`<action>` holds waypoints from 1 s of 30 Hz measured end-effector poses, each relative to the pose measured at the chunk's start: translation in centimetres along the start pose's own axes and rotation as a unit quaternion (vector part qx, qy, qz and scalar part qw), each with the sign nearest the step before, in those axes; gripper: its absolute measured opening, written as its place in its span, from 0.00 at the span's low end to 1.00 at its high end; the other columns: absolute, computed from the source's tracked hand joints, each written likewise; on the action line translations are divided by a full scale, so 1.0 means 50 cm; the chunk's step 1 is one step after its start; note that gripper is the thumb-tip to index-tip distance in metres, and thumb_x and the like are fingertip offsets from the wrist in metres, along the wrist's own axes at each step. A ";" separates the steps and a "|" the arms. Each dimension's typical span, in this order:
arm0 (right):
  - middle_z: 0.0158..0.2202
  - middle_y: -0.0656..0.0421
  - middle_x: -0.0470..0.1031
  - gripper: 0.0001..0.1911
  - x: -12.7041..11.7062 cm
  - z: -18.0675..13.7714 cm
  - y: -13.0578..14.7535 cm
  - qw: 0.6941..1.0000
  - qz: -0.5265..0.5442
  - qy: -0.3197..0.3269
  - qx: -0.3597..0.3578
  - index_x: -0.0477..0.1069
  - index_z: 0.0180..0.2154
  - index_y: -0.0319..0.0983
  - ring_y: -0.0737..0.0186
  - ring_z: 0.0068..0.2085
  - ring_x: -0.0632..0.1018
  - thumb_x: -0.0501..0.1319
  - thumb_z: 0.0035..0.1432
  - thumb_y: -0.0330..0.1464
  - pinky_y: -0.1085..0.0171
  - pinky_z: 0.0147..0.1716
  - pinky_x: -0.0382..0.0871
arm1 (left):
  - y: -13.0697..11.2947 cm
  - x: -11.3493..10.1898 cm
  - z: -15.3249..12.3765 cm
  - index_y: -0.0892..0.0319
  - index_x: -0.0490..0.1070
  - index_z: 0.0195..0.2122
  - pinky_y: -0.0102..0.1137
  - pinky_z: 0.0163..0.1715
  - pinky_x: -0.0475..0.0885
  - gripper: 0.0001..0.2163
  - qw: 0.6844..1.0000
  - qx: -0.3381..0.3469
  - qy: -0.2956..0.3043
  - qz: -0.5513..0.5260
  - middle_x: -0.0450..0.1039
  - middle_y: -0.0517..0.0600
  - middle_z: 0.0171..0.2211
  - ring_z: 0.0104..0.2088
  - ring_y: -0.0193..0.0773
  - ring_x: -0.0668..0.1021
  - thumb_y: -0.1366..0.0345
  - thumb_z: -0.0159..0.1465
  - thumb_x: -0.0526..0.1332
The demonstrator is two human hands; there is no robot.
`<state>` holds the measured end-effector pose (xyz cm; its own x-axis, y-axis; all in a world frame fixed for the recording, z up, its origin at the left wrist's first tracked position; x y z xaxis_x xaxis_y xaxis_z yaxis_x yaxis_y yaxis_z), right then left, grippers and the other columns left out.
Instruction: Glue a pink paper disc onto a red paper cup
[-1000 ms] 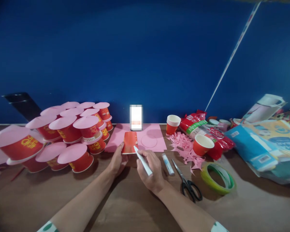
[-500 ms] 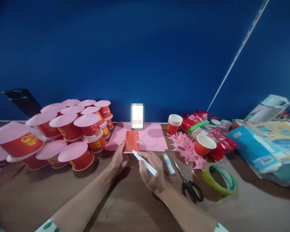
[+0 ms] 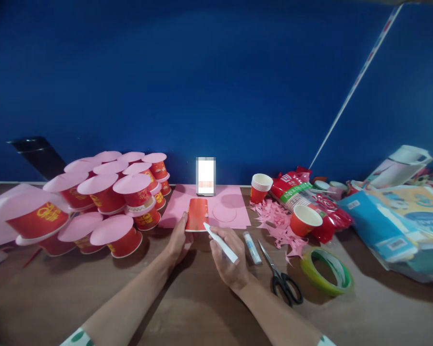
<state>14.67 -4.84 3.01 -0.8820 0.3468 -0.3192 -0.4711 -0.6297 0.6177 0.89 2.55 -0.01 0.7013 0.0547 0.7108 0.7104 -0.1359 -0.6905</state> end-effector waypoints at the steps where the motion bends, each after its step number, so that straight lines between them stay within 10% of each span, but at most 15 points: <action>1: 0.34 0.58 0.76 0.09 0.000 0.001 0.003 1.000 0.002 0.000 0.003 0.70 0.43 0.40 0.62 0.35 0.77 0.56 0.61 0.28 0.64 0.36 0.71 | -0.001 0.001 0.001 0.62 0.74 0.39 0.31 0.43 0.70 0.12 1.000 -0.001 -0.004 -0.001 0.78 0.48 0.30 0.31 0.36 0.78 0.57 0.62 0.61; 30: 0.31 0.58 0.75 0.05 0.004 0.005 0.006 0.999 -0.012 -0.006 0.037 0.70 0.38 0.39 0.64 0.31 0.76 0.57 0.60 0.30 0.67 0.32 0.70 | 0.011 -0.006 0.006 0.63 0.72 0.38 0.34 0.43 0.71 0.18 0.999 -0.022 0.018 0.027 0.79 0.52 0.32 0.34 0.40 0.80 0.51 0.59 0.61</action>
<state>14.33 -4.80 3.32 -0.8698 0.3695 -0.3270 -0.4899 -0.5676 0.6617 1.09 2.78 -0.63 0.7361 0.0113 0.6768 0.6671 -0.1816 -0.7225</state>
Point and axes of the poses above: each hand's wrist, its own z-axis towards the middle knuckle, its own x-axis out of the palm, y = z × x, the point moved 2 cm from there along z, towards the middle knuckle
